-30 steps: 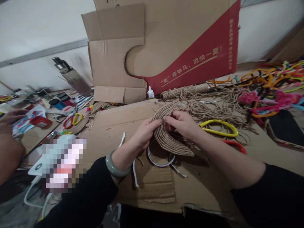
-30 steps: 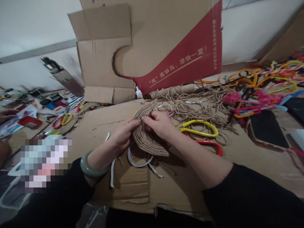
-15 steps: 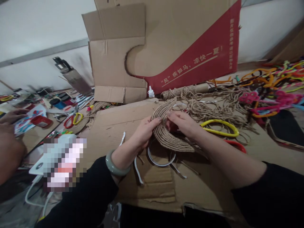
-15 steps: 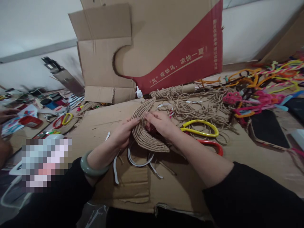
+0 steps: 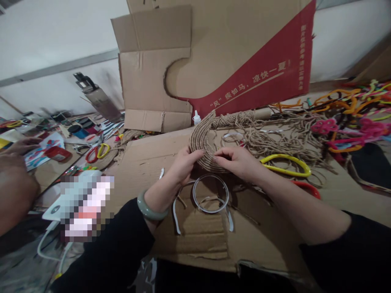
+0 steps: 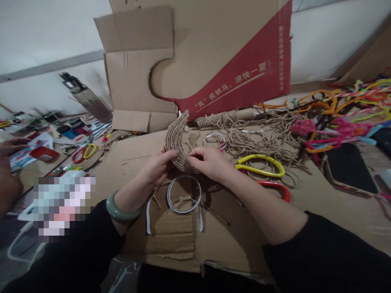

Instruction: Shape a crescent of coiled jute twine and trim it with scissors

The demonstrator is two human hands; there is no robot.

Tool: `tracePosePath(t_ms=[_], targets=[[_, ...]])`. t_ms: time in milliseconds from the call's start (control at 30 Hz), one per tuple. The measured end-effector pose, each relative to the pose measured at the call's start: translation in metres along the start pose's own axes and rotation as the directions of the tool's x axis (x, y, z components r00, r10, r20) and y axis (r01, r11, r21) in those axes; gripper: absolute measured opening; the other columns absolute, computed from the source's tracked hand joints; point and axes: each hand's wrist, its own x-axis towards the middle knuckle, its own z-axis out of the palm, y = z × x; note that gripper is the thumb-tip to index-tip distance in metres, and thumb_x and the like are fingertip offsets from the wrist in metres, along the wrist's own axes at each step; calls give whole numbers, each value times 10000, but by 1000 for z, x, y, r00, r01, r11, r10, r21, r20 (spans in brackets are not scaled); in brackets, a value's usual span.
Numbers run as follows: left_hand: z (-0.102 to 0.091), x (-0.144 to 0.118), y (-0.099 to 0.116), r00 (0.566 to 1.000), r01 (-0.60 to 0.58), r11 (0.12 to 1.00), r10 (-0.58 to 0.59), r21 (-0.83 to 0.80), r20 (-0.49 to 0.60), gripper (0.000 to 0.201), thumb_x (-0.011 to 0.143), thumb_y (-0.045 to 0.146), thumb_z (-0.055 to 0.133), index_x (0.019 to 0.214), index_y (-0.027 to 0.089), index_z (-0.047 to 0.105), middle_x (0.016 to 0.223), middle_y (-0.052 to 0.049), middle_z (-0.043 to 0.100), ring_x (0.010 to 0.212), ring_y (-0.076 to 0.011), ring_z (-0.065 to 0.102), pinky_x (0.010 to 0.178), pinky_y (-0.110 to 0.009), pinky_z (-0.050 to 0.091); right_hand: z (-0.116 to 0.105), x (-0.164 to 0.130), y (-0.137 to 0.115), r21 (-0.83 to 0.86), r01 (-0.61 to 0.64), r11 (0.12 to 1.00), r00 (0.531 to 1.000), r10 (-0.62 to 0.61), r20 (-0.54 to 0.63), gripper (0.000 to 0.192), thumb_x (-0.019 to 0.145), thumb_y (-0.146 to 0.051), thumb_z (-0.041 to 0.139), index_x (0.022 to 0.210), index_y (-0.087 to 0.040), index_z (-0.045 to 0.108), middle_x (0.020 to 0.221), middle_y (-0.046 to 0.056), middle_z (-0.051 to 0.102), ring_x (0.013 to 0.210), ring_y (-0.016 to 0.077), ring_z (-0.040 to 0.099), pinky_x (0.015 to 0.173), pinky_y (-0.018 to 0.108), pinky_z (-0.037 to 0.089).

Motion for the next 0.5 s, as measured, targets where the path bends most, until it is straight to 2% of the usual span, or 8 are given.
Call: tracePosePath(t_ms=[200,433,500], targets=[[1,-1,1,998,-48,998,49,44,-29,178,598,163,667,763,106,632,662,-25,659,595,-113,582,617,-252,464,2,-4,-9,-100,66,993,997,-70,-39,186,794,-296,554,783,-192,709,676,3,686,611,139,573,590,247,401],[-4,1,2,1000,12,1000,-12,-3,-11,199,629,261,711,738,109,641,644,-37,665,558,-118,584,555,-243,469,-1,-2,-1,-143,86,986,995,-91,-32,214,832,-324,535,837,-192,704,771,20,719,715,165,629,672,274,444],[-6,1,3,1000,8,1000,-8,12,-1,201,651,271,709,761,113,650,674,-47,679,564,-120,588,549,-242,471,-1,-2,1,-192,92,977,991,-108,-76,206,837,-317,538,874,-196,700,808,27,723,736,173,638,688,287,461]])
